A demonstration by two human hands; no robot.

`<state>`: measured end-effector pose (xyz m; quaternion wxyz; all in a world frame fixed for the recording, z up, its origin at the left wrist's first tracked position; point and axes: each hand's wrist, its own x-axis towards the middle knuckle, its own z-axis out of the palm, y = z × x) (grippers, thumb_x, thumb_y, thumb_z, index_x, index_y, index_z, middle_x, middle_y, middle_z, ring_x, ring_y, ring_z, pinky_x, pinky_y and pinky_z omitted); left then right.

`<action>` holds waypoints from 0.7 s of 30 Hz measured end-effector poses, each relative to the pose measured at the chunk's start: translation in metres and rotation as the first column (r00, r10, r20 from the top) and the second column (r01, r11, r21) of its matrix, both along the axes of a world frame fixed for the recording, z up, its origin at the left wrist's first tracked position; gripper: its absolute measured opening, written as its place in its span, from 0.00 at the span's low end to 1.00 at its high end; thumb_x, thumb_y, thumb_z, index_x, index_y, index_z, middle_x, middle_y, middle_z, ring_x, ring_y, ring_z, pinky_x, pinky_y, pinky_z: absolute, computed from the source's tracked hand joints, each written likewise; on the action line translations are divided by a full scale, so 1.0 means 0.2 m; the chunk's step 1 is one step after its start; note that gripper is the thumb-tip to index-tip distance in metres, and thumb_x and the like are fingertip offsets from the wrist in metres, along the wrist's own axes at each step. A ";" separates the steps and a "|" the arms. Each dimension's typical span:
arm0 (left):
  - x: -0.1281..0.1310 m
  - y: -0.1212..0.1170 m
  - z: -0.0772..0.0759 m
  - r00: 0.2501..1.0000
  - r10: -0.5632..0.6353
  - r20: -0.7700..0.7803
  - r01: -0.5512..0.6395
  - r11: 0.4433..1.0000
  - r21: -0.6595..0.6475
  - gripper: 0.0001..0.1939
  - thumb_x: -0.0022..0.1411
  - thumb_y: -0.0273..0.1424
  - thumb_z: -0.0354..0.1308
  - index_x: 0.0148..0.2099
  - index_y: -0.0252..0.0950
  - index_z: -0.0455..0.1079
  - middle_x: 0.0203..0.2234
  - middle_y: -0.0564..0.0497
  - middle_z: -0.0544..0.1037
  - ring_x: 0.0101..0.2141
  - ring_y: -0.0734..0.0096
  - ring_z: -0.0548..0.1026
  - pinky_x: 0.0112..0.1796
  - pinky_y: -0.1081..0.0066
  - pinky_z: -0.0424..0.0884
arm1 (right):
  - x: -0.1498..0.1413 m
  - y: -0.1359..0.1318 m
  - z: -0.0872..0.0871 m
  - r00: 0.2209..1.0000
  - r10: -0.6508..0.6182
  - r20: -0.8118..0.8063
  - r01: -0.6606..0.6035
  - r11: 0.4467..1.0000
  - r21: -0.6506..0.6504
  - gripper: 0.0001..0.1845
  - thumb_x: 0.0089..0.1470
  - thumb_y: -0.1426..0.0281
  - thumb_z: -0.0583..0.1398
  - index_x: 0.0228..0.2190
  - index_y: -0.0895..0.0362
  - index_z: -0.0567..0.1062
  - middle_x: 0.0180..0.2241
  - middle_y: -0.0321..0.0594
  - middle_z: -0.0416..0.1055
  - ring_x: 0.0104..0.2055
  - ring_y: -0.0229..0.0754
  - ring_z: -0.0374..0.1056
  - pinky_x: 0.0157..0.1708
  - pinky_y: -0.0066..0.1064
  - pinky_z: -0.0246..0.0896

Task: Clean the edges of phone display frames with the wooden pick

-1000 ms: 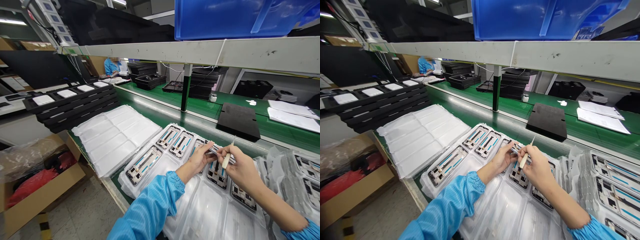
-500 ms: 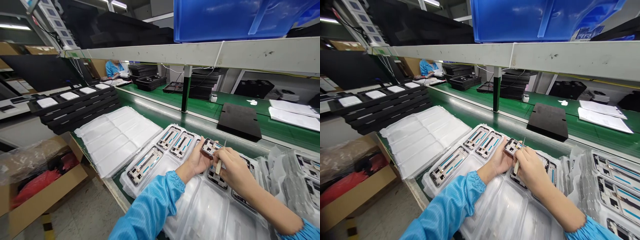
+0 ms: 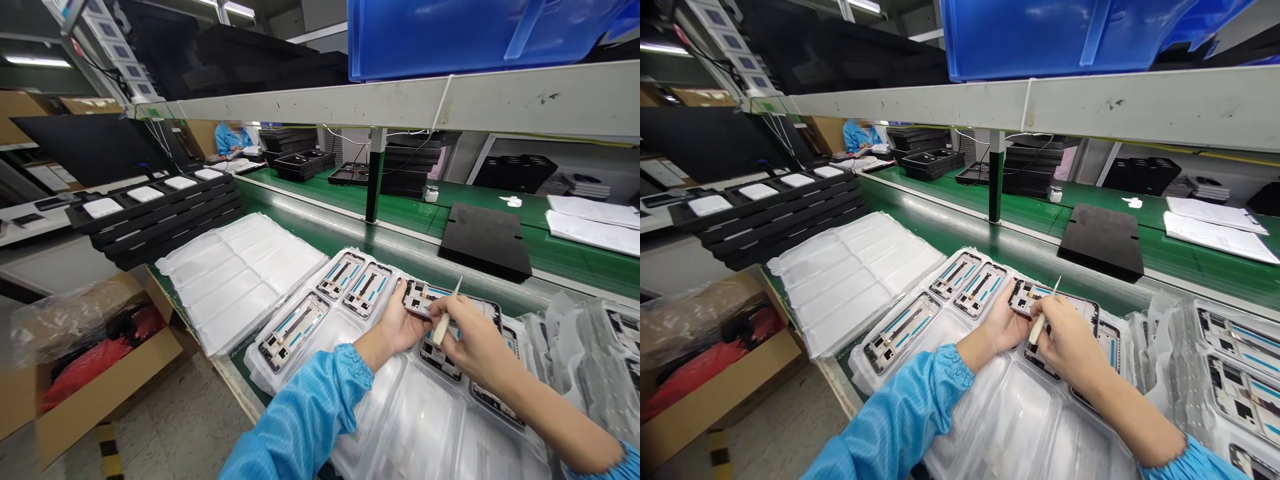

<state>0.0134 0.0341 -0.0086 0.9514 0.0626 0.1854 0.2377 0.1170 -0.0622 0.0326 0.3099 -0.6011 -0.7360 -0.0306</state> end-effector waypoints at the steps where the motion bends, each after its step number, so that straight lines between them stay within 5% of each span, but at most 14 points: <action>1: 0.00 0.00 0.00 1.000 0.002 -0.004 -0.002 1.000 -0.012 0.27 0.69 0.48 0.44 0.38 0.29 0.74 0.29 0.44 0.77 0.25 0.69 0.72 0.30 0.71 0.68 | 0.00 0.00 0.00 0.999 -0.020 -0.028 0.020 1.000 -0.003 0.07 0.56 0.74 0.53 0.37 0.53 0.68 0.33 0.41 0.71 0.35 0.45 0.69 0.32 0.34 0.65; 6: -0.02 0.00 0.00 0.999 -0.032 0.009 0.032 0.999 0.019 0.29 0.68 0.50 0.43 0.40 0.31 0.74 0.27 0.45 0.77 0.26 0.65 0.73 0.35 0.66 0.70 | 0.00 0.00 0.01 0.994 -0.050 -0.094 0.051 0.999 0.016 0.16 0.67 0.65 0.49 0.51 0.53 0.68 0.44 0.44 0.76 0.43 0.45 0.73 0.39 0.35 0.67; 12: -0.03 0.00 0.01 1.000 -0.008 0.025 0.007 0.999 0.043 0.27 0.66 0.50 0.46 0.39 0.31 0.74 0.30 0.44 0.78 0.28 0.63 0.74 0.36 0.63 0.71 | -0.03 -0.01 0.05 0.987 -0.053 -0.151 0.058 0.998 0.031 0.18 0.67 0.62 0.49 0.33 0.53 0.75 0.30 0.39 0.74 0.32 0.40 0.71 0.32 0.30 0.64; 21: -0.03 0.00 -0.04 0.998 0.007 0.056 -0.013 0.995 0.101 0.29 0.64 0.52 0.48 0.44 0.31 0.74 0.36 0.40 0.79 0.33 0.59 0.76 0.39 0.60 0.72 | -0.03 -0.01 0.05 0.965 -0.136 -0.226 0.116 0.988 -0.102 0.17 0.63 0.55 0.53 0.32 0.52 0.73 0.28 0.36 0.77 0.22 0.38 0.70 0.22 0.29 0.61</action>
